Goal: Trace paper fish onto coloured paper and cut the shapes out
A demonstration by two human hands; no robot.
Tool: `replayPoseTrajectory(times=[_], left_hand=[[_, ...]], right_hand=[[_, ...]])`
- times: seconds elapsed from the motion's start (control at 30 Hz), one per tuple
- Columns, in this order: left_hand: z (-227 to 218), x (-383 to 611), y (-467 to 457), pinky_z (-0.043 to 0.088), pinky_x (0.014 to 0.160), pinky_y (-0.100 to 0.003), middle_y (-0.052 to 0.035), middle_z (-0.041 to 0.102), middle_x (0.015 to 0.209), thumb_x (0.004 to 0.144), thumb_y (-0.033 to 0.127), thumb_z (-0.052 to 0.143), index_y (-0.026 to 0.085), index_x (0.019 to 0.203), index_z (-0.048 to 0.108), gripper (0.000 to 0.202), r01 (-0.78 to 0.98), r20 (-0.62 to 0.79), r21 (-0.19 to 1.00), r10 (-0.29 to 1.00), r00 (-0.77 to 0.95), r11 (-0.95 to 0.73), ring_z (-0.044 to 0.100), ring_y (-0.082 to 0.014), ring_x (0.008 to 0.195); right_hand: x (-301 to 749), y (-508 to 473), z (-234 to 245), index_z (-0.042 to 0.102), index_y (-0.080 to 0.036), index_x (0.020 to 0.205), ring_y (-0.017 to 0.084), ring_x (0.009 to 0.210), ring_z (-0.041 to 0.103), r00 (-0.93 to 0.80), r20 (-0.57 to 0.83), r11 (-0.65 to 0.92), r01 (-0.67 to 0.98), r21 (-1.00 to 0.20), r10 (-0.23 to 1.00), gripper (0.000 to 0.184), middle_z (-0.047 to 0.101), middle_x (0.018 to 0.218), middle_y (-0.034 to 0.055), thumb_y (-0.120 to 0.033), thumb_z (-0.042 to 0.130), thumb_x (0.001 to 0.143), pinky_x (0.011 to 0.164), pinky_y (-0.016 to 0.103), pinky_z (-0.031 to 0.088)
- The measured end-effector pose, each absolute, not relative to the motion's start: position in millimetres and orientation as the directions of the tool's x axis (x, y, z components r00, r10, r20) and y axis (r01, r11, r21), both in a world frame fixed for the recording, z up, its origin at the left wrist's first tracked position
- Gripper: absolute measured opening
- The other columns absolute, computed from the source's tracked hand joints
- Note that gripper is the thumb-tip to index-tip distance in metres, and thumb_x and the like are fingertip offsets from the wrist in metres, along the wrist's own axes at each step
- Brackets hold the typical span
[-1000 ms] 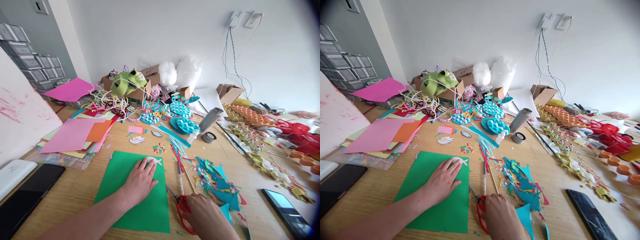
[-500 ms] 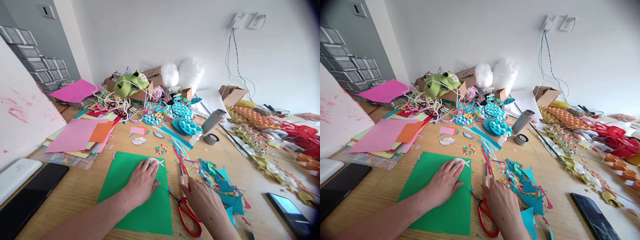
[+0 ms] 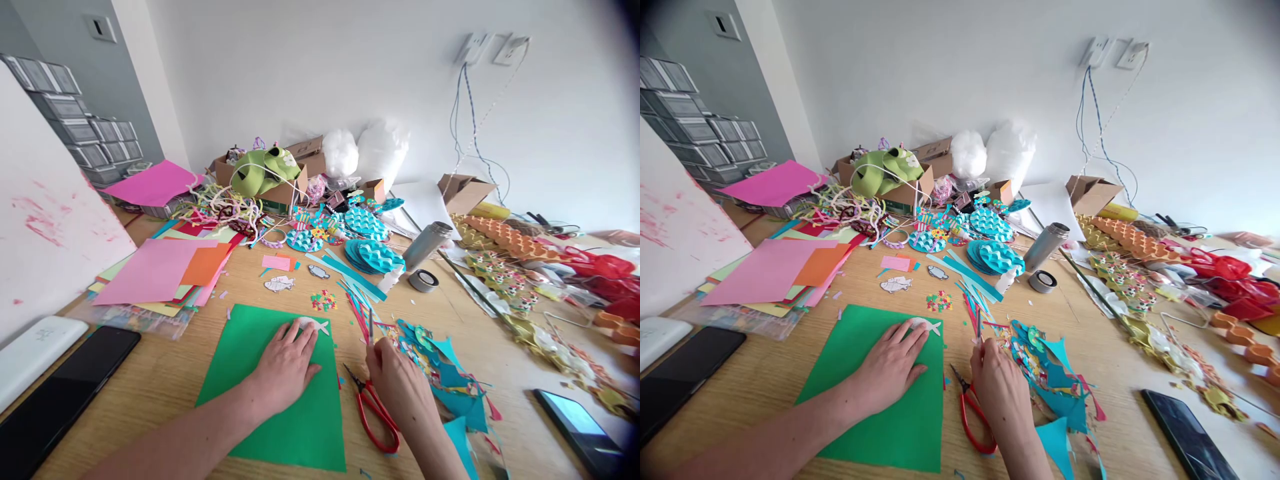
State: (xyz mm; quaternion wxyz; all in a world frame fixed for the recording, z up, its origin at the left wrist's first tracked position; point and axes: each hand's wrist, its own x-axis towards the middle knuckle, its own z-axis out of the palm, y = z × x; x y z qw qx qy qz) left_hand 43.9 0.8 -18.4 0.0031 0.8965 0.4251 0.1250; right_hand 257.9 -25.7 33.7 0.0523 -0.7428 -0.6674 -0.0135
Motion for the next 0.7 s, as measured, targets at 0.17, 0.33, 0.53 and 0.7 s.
replayPoseTrajectory(times=[0.17,0.33,0.53,0.7], left_hand=[[-20.4,43.2,0.9,0.031,0.104,-0.046,-0.0081,0.043,0.144,0.094,0.045,0.035,0.017,0.138,0.043,0.053,0.759,0.238,0.109,0.758,0.607,-0.642,0.035,-0.0292,0.132],[-19.6,42.8,0.6,0.031,0.104,-0.045,-0.0083,0.043,0.144,0.094,0.044,0.036,0.017,0.138,0.041,0.052,0.753,0.246,0.123,0.755,0.608,-0.646,0.035,-0.0285,0.132],[-16.6,43.3,0.8,0.031,0.103,-0.046,-0.0087,0.044,0.144,0.094,0.046,0.033,0.016,0.138,0.041,0.054,0.757,0.223,0.124,0.762,0.608,-0.641,0.035,-0.0295,0.132],[-20.5,43.7,0.7,0.031,0.104,-0.047,-0.0103,0.043,0.144,0.094,0.046,0.035,0.017,0.139,0.040,0.055,0.758,0.241,0.115,0.758,0.606,-0.642,0.034,-0.0297,0.132]], right_hand=[[266.5,-23.5,29.5,0.044,-0.022,0.072,0.018,0.056,0.060,0.142,0.256,-0.083,0.971,-0.226,0.956,0.018,0.062,0.064,0.0027,-0.029,0.038,0.088,0.052,0.026,0.034],[266.7,-36.8,23.0,0.041,-0.023,0.074,0.018,0.050,0.057,0.073,0.171,-0.018,0.953,-0.303,0.983,0.013,0.059,0.058,-0.0001,-0.029,0.038,0.085,0.050,0.026,0.034],[261.2,-67.8,9.7,0.041,-0.023,0.084,0.021,0.053,0.063,0.117,0.046,-0.102,0.963,-0.248,0.992,0.019,0.063,0.061,0.0018,-0.030,0.026,0.093,0.046,0.026,0.030],[264.8,-88.7,1.5,0.045,-0.023,0.079,0.025,0.058,0.067,0.161,-0.111,-0.180,0.966,-0.186,0.981,0.022,0.068,0.064,0.0060,-0.039,0.036,0.091,0.045,0.027,0.032]])
